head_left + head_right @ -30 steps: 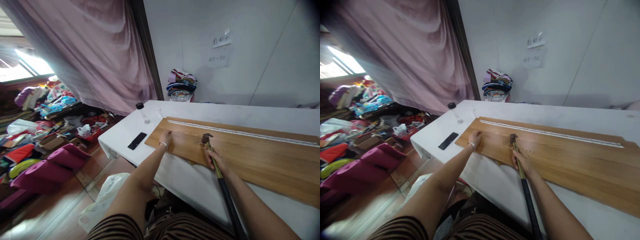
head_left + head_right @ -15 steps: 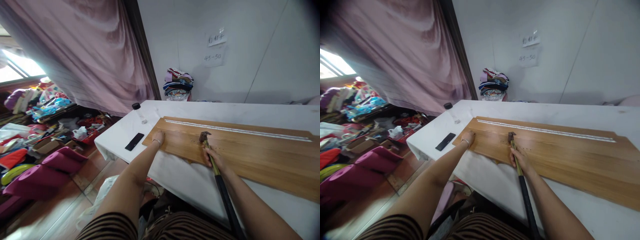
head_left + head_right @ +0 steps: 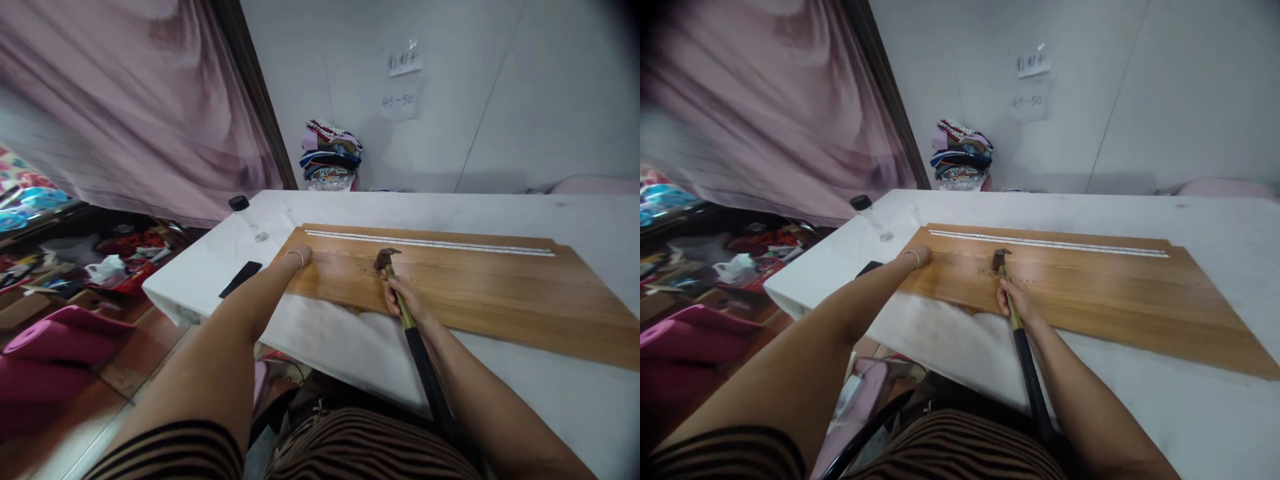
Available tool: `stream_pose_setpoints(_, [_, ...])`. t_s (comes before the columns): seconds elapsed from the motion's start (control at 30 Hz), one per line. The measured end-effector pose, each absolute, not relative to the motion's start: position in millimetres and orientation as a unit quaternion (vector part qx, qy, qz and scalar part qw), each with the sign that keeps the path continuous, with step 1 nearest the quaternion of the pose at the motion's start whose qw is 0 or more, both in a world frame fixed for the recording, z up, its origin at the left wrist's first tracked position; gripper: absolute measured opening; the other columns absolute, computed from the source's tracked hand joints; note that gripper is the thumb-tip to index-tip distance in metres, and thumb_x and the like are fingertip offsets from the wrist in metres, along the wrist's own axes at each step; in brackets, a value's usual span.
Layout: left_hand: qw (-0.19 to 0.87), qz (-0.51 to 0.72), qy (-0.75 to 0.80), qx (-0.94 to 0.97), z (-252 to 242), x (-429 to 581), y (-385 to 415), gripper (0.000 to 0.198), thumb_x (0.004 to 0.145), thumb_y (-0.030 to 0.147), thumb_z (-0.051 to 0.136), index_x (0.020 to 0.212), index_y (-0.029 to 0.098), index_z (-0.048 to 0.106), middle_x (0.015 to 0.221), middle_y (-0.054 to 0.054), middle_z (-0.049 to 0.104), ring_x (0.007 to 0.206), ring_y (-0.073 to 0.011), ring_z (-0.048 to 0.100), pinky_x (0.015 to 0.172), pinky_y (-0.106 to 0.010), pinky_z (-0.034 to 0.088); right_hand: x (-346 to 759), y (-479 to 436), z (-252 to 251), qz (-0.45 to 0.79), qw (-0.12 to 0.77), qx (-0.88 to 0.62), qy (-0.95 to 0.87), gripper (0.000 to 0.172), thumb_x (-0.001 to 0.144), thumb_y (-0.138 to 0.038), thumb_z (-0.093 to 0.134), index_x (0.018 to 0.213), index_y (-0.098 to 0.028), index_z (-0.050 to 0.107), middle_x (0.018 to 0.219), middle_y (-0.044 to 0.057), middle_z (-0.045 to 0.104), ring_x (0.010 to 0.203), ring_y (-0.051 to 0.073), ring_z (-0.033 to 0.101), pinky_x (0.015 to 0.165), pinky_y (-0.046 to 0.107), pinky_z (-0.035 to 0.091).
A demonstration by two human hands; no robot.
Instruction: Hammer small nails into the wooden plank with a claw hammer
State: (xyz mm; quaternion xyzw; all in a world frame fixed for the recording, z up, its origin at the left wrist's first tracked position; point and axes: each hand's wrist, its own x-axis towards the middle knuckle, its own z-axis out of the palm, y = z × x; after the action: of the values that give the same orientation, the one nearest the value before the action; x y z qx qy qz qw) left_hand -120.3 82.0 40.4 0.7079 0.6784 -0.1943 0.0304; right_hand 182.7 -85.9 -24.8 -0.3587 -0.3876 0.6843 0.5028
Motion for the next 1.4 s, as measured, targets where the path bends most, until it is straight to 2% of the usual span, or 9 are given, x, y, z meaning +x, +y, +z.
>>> stream_pose_setpoints(0.13, [0.029, -0.205, 0.676, 0.708, 41, -123, 82, 0.037, 0.079, 0.022, 0.072, 0.111, 0.006, 0.081, 0.121, -0.028, 0.075, 0.119, -0.0404, 0.070, 0.102, -0.044, 0.055, 190, -81, -25, 0.716, 0.517, -0.308, -0.355, 0.045, 0.077, -0.055, 0.076, 0.104, -0.023, 0.058, 0.051, -0.012, 0.049, 0.030, 0.007, 0.037, 0.034, 0.022, 0.024])
stream_pose_setpoints(0.27, [0.028, -0.202, 0.670, 0.714, 46, -126, 74, 0.033, 0.074, 0.024, 0.074, 0.103, 0.012, 0.083, 0.114, -0.022, 0.078, 0.113, -0.0373, 0.072, 0.097, -0.040, 0.056, 201, -77, -26, 0.730, 0.535, -0.276, -0.324, 0.039, 0.080, -0.049, 0.076, 0.105, -0.024, 0.058, 0.053, -0.012, 0.048, 0.031, 0.007, 0.036, 0.035, 0.022, 0.024])
stream_pose_setpoints(0.43, [0.085, -0.182, 0.676, 0.709, 47, -129, 58, 0.007, 0.066, 0.021, 0.072, 0.071, 0.020, 0.078, 0.077, -0.009, 0.078, 0.087, -0.0293, 0.075, 0.080, -0.033, 0.057, 211, -71, -32, 0.729, 0.562, -0.258, -0.294, 0.033, 0.084, -0.045, 0.073, 0.105, -0.022, 0.062, 0.053, -0.011, 0.047, 0.032, 0.007, 0.034, 0.034, 0.022, 0.024])
stream_pose_setpoints(0.57, [0.156, -0.109, 0.673, 0.715, 35, -123, 40, 0.006, 0.068, 0.019, 0.069, 0.062, 0.021, 0.070, 0.064, -0.003, 0.070, 0.075, -0.0228, 0.071, 0.071, -0.028, 0.053, 213, -65, -38, 0.728, 0.585, -0.234, -0.268, 0.026, 0.087, -0.043, 0.068, 0.102, -0.022, 0.062, 0.053, -0.011, 0.046, 0.032, 0.007, 0.032, 0.035, 0.022, 0.024])
stream_pose_setpoints(0.63, [0.181, -0.037, 0.665, 0.724, 24, -111, 29, 0.002, 0.068, 0.020, 0.071, 0.068, 0.022, 0.072, 0.065, 0.000, 0.070, 0.073, -0.0202, 0.070, 0.071, -0.027, 0.053, 213, -63, -40, 0.733, 0.591, -0.224, -0.253, 0.022, 0.087, -0.040, 0.068, 0.100, -0.023, 0.062, 0.052, -0.011, 0.046, 0.032, 0.007, 0.033, 0.035, 0.022, 0.025])
stream_pose_setpoints(0.8, [0.341, 0.188, 0.555, 0.735, -6, -51, 3, 0.021, 0.074, 0.023, 0.073, 0.094, 0.021, 0.077, 0.075, 0.001, 0.073, 0.072, -0.0152, 0.068, 0.070, -0.024, 0.054, 215, -61, -41, 0.745, 0.591, -0.217, -0.219, 0.018, 0.090, -0.036, 0.064, 0.101, -0.022, 0.063, 0.051, -0.011, 0.044, 0.033, 0.008, 0.033, 0.036, 0.022, 0.024])
stream_pose_setpoints(0.9, [0.373, 0.270, 0.508, 0.728, -16, -10, -2, 0.011, 0.080, 0.022, 0.070, 0.088, 0.019, 0.076, 0.075, -0.001, 0.074, 0.072, -0.0141, 0.068, 0.071, -0.026, 0.055, 215, -60, -41, 0.755, 0.584, -0.211, -0.210, 0.018, 0.090, -0.036, 0.064, 0.099, -0.021, 0.063, 0.051, -0.011, 0.044, 0.033, 0.008, 0.034, 0.036, 0.022, 0.024])
stream_pose_setpoints(1.13, [0.217, 0.366, 0.483, 0.765, -27, 35, 4, 0.009, 0.083, 0.017, 0.074, 0.075, 0.022, 0.075, 0.098, -0.004, 0.078, 0.099, -0.0184, 0.071, 0.097, -0.036, 0.057, 214, -57, -46, 0.761, 0.574, -0.215, -0.213, 0.021, 0.089, -0.040, 0.067, 0.099, -0.022, 0.063, 0.050, -0.011, 0.045, 0.031, 0.008, 0.035, 0.036, 0.022, 0.024])
stream_pose_setpoints(1.4, [0.191, 0.341, 0.540, 0.745, -40, 39, 9, 0.013, 0.083, 0.016, 0.075, 0.072, 0.022, 0.076, 0.114, -0.007, 0.078, 0.126, -0.0244, 0.062, 0.117, -0.047, 0.046, 216, -57, -41, 0.772, 0.551, -0.231, -0.217, 0.018, 0.091, -0.039, 0.064, 0.100, -0.023, 0.062, 0.051, -0.010, 0.046, 0.033, 0.009, 0.037, 0.037, 0.022, 0.024])
